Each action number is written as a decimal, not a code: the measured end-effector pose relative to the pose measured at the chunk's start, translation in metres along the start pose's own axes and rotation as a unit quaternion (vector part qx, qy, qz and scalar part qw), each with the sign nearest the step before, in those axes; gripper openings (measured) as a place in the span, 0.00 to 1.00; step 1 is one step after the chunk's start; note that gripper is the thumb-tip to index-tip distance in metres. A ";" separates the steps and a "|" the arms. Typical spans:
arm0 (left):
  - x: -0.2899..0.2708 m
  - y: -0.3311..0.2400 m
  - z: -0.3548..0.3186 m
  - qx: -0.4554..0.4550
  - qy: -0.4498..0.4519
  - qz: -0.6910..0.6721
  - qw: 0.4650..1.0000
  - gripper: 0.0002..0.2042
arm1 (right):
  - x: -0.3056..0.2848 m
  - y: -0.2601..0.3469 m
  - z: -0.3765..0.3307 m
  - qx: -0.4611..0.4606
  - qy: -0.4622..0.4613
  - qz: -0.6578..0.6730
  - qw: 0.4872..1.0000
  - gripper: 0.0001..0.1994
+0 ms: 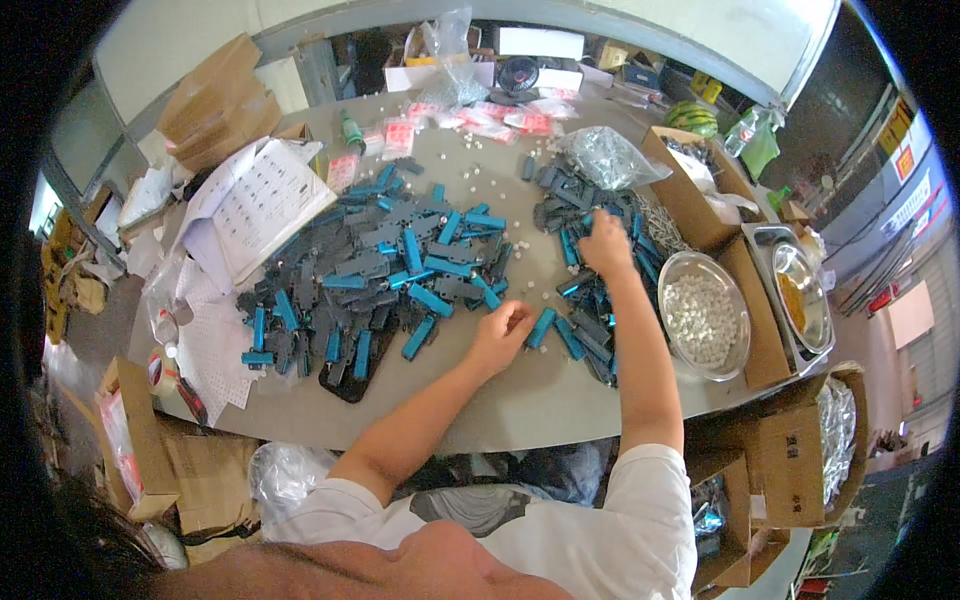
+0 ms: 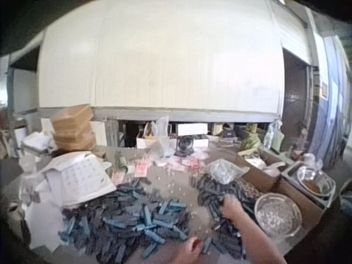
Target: The person assembles small blue and grey plastic components by hand. They pick up a blue piece and a grey piece, fit them together, and place the assembled unit on the table. The process is repeated continuously with parts from piles on the table.
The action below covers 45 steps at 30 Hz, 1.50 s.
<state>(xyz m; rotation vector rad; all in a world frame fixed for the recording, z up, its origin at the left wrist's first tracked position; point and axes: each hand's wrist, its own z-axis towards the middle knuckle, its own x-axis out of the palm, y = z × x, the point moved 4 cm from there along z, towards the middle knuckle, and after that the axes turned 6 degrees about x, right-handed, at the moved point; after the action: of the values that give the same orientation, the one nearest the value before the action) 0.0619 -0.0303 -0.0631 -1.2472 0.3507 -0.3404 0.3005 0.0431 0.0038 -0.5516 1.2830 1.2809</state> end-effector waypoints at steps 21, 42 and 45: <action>-0.006 0.024 0.014 -0.231 0.011 -0.442 0.867 0.16 | -0.033 0.092 -0.110 -0.297 0.045 0.044 0.953 0.19; 0.030 -0.068 -0.048 0.130 0.001 -0.098 0.987 0.21 | -0.059 0.081 -0.242 -0.031 -0.183 0.285 0.940 0.14; 0.034 -0.066 -0.072 0.061 -0.014 -0.264 0.963 0.20 | -0.069 0.084 -0.266 -0.028 -0.188 0.285 0.939 0.13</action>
<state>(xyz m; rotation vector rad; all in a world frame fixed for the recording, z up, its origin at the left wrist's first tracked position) 0.0573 -0.1252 -0.0219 -1.2101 -0.0368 -0.7874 0.1371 -0.1930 0.0180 0.0526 1.1146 1.8023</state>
